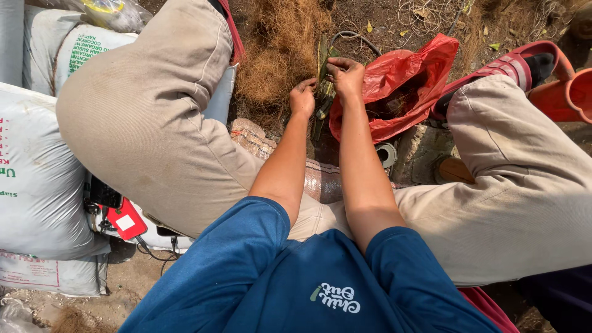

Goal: The person sits on the ground and plants small seedlings into red plastic bags filled with soil. They hold each seedling, place it into the soil, and press the soil around the base to secure it.

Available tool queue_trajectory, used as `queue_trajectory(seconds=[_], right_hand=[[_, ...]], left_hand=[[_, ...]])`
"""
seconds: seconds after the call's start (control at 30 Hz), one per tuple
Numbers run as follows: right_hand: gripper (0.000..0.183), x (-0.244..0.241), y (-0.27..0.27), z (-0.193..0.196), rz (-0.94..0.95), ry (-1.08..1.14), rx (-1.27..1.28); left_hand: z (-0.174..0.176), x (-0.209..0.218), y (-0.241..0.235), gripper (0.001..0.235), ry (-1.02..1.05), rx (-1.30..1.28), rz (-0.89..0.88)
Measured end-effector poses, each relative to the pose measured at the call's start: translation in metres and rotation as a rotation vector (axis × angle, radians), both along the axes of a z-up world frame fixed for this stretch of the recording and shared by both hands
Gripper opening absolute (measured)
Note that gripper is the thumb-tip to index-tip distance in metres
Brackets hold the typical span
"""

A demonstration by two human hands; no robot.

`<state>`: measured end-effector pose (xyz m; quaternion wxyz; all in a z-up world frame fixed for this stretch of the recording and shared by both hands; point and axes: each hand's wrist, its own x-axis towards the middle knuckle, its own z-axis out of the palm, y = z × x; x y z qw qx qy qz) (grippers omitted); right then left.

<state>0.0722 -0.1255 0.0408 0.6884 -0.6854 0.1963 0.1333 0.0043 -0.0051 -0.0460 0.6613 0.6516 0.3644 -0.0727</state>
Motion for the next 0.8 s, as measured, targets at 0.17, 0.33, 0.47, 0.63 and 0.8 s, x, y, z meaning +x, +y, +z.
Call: queue_trajectory(seconds=[0.17, 0.33, 0.47, 0.63, 0.8], right_hand=[[0.014, 0.013, -0.009, 0.019, -0.141, -0.052, 0.240], [0.017, 0.030, -0.030, 0.040, -0.276, -0.046, 0.247], [0.019, 0.036, -0.044, 0.049, -0.289, -0.082, 0.239], [0.017, 0.036, -0.043, 0.040, -0.354, -0.157, 0.270], [0.015, 0.038, -0.044, 0.026, -0.492, -0.239, 0.272]], left_hand=[[0.004, 0.001, -0.007, 0.038, -0.111, -0.028, -0.064], [0.012, 0.009, -0.007, 0.038, 0.018, -0.221, -0.079], [0.027, 0.017, -0.006, 0.041, -0.167, -0.067, -0.113], [0.063, 0.023, -0.007, 0.027, -0.178, -0.147, -0.125], [0.097, 0.039, -0.012, 0.023, -0.076, 0.067, -0.270]])
